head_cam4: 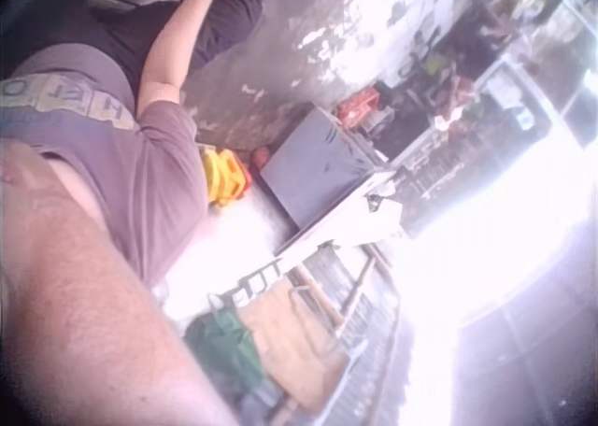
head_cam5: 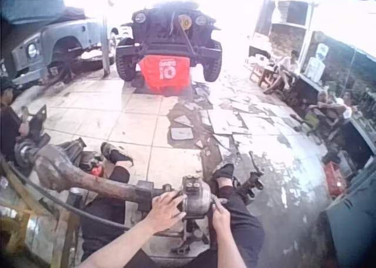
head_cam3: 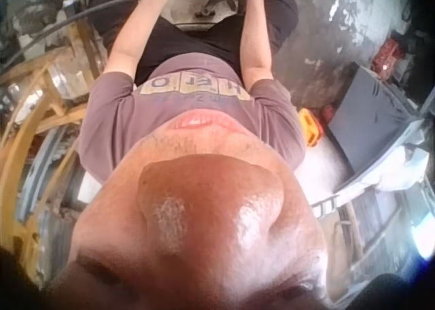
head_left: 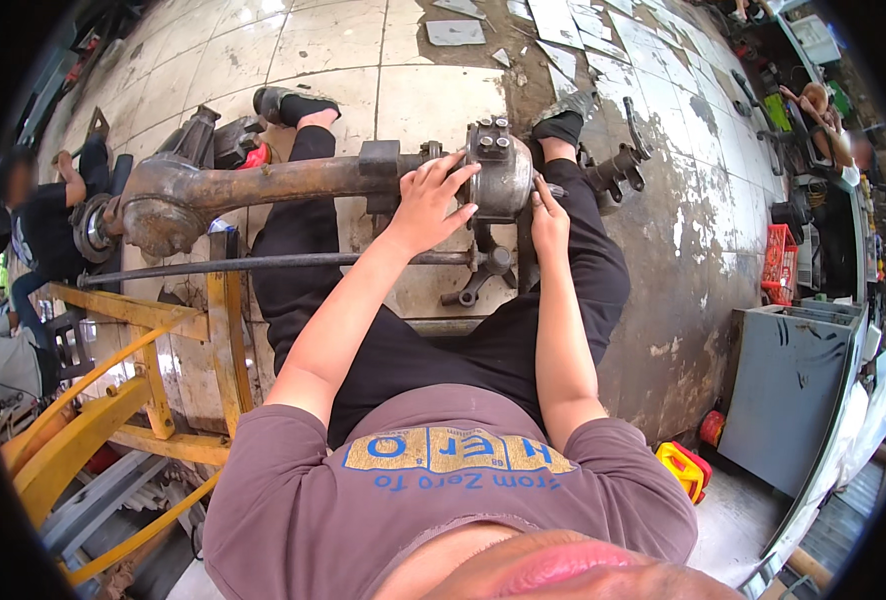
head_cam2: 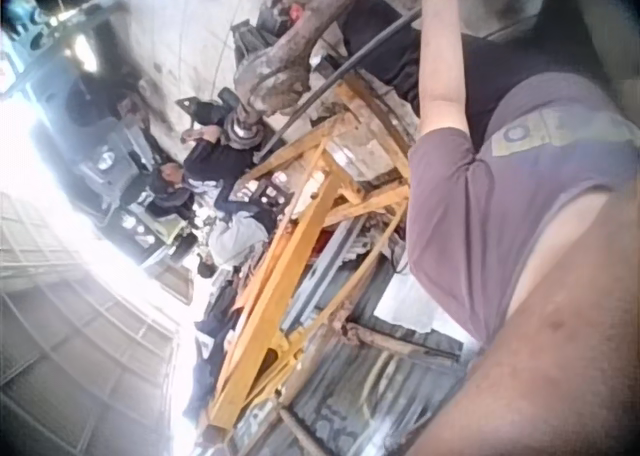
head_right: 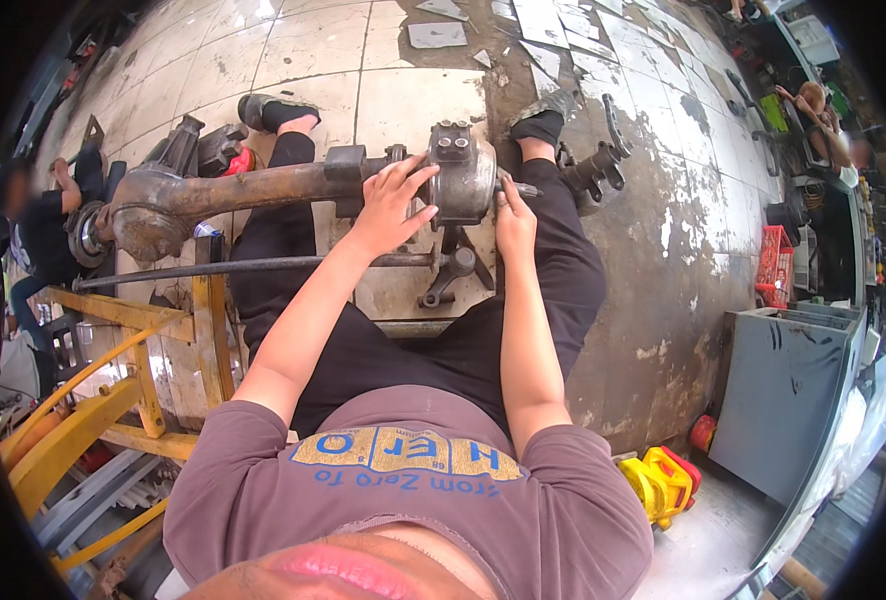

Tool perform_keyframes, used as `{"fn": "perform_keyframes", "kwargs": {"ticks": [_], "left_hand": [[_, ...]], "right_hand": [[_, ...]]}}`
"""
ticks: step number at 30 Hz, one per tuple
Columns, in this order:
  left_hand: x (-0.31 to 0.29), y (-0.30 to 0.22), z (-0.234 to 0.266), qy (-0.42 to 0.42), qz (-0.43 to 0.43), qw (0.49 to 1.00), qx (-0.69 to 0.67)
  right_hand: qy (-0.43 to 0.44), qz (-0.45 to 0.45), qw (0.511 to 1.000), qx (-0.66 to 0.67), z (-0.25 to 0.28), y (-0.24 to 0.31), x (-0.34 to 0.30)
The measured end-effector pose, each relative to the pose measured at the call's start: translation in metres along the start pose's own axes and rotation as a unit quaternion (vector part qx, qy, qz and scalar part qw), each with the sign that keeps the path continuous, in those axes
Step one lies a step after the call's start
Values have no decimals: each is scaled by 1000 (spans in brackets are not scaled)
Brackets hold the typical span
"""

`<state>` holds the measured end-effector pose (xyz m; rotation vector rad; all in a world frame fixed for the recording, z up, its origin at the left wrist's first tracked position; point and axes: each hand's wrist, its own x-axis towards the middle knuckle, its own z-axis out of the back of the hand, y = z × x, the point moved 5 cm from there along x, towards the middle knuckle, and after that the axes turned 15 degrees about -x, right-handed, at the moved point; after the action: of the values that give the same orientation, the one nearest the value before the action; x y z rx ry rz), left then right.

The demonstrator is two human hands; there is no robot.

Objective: The person sits on the floor and repeatedly rotates a metal axle component by hand, occasionally using a metal bar to apply leverage. The hands grip and turn the axle housing while the person remains seated throughout the clip.

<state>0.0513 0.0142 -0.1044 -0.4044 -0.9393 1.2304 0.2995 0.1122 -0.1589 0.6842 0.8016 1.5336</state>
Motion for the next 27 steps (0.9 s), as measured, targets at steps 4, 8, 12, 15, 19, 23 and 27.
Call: {"fn": "perform_keyframes", "kwargs": {"ticks": [4,8,12,15,19,23,27], "left_hand": [[-9,13,13,-15,13,999,28],[-2,-3,1,11,-1,1000,5],[-14,7,7,-1,18,1000,21],[-2,1,1,-8,-2,1000,11],[-11,11,8,-13,2,999,30],[-4,0,2,-1,-6,1000,6],[-6,6,11,-2,9,1000,23]], "right_hand": [[-93,249,962,-61,14,69,-24],[-17,-22,999,31,1,-10,-3],[-92,269,955,-85,21,69,-31],[-3,-10,998,60,-5,-7,-5],[-113,250,960,-48,15,63,-25],[-4,-75,995,71,-8,-11,-2],[-88,248,965,-1,15,69,-23]]}}
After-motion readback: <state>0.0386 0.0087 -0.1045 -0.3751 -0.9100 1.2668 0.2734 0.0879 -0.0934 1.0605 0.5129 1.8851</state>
